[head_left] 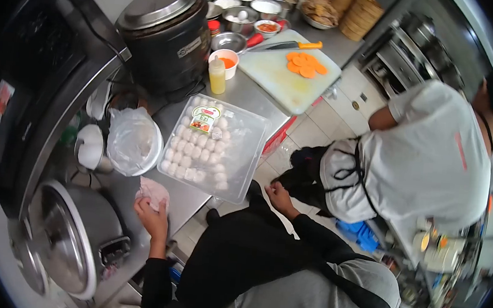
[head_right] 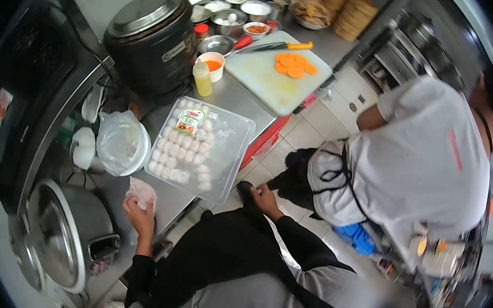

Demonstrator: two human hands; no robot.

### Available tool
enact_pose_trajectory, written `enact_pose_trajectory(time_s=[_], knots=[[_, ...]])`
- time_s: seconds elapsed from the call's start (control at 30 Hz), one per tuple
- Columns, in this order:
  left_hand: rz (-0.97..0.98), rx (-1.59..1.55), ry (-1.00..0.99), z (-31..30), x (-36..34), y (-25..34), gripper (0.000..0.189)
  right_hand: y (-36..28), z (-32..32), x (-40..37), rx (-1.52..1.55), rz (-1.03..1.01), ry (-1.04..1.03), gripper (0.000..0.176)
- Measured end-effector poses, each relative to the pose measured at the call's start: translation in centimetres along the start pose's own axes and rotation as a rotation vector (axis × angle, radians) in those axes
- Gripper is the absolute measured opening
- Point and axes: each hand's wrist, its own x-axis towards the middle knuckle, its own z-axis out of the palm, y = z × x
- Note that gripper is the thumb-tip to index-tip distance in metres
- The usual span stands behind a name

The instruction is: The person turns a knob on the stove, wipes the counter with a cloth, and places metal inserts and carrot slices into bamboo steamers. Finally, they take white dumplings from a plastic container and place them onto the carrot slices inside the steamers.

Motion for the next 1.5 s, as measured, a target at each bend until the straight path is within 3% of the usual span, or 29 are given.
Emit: enact_pose_trajectory(time_s=[0.07, 0.13, 0.17, 0.2, 0.23, 0.27, 0.37, 0.4, 0.43, 0.47, 0.53, 0.57, 0.7, 0.77, 0.83, 0.93, 1.03, 1.07, 1.2, 1.3, 1.5], knots=[[-0.033, 0.084, -0.134, -0.2, 2.2, 0.5, 0.041, 3.8, 1.1, -4.8, -0.074, 0.125, 0.010, 0.045], [0.067, 0.104, -0.181, -0.5, 3.5, 0.1, 0.046, 8.4, 2.5, -9.7, -0.108, 0.275, 0.131, 0.048], [0.100, 0.149, -0.310, -1.4, 4.1, 0.3, 0.050, 10.7, 2.9, -12.3, -0.101, 0.352, 0.130, 0.051], [0.145, 0.202, -0.424, -2.4, 4.7, 0.1, 0.053, 16.9, 5.8, -13.7, -0.163, 0.381, 0.047, 0.050], [0.149, 0.222, -0.576, -4.0, 5.7, 1.2, 0.058, 15.8, 4.9, -16.7, -0.087, 0.520, -0.047, 0.046], [0.198, 0.211, -0.590, -4.9, 6.4, 1.2, 0.058, 15.1, 4.6, -19.4, 0.062, 0.683, -0.093, 0.045], [0.160, 0.200, -0.809, -5.9, 8.6, 3.8, 0.062, 15.3, 5.4, -26.2, 0.151, 0.799, -0.012, 0.045], [0.129, 0.166, -0.814, -6.3, 9.1, 5.6, 0.062, 15.9, 6.3, -27.9, 0.197, 0.826, 0.019, 0.045], [0.336, 0.162, -0.668, -6.3, 8.9, 6.7, 0.060, 16.6, 7.2, -29.3, 0.237, 0.847, 0.045, 0.044], [0.289, 0.060, -0.752, -8.5, 8.5, 11.6, 0.053, 17.5, 8.5, -30.5, 0.281, 0.843, 0.071, 0.047], [0.538, -0.309, -0.816, -7.7, 7.2, 14.0, 0.048, 18.1, 10.7, -32.1, 0.352, 0.768, 0.163, 0.051], [0.563, -0.323, -0.827, -7.3, 6.0, 15.3, 0.048, 17.8, 11.1, -32.6, 0.373, 0.789, 0.140, 0.042], [0.613, -0.588, -1.520, -3.7, -3.2, 17.1, 0.050, 15.7, 11.8, -35.9, 0.535, 0.811, 0.212, 0.038], [0.917, -0.329, -1.585, -2.0, -7.3, 15.8, 0.053, 18.6, 14.8, -36.4, 0.598, 0.756, 0.273, 0.033], [0.775, -0.309, -1.702, 0.4, -10.9, 12.3, 0.056, 20.8, 18.0, -38.6, 0.689, 0.747, 0.305, 0.028], [0.569, -0.248, -1.661, 3.7, -14.1, 4.2, 0.054, 18.3, 17.5, -43.0, 0.861, 0.868, 0.324, 0.025], [0.590, -0.121, -1.675, 4.4, -14.5, -1.0, 0.052, 19.2, 19.3, -46.8, 0.763, 0.893, 0.278, 0.031], [0.544, -0.112, -1.670, 4.8, -14.3, -1.9, 0.050, 20.1, 20.7, -48.1, 0.774, 0.890, 0.341, 0.029], [0.384, -0.193, -1.637, 6.4, -13.9, -3.8, 0.045, 17.8, 19.7, -50.8, 0.740, 0.996, 0.260, 0.025], [0.327, -0.153, -1.510, 6.9, -14.3, -4.8, 0.041, 17.1, 18.9, -51.1, 0.734, 1.001, 0.254, 0.023], [0.374, 0.045, -1.583, 5.3, -15.5, -6.4, 0.042, 20.0, 18.9, -47.3, 0.960, 0.870, 0.388, 0.021]])
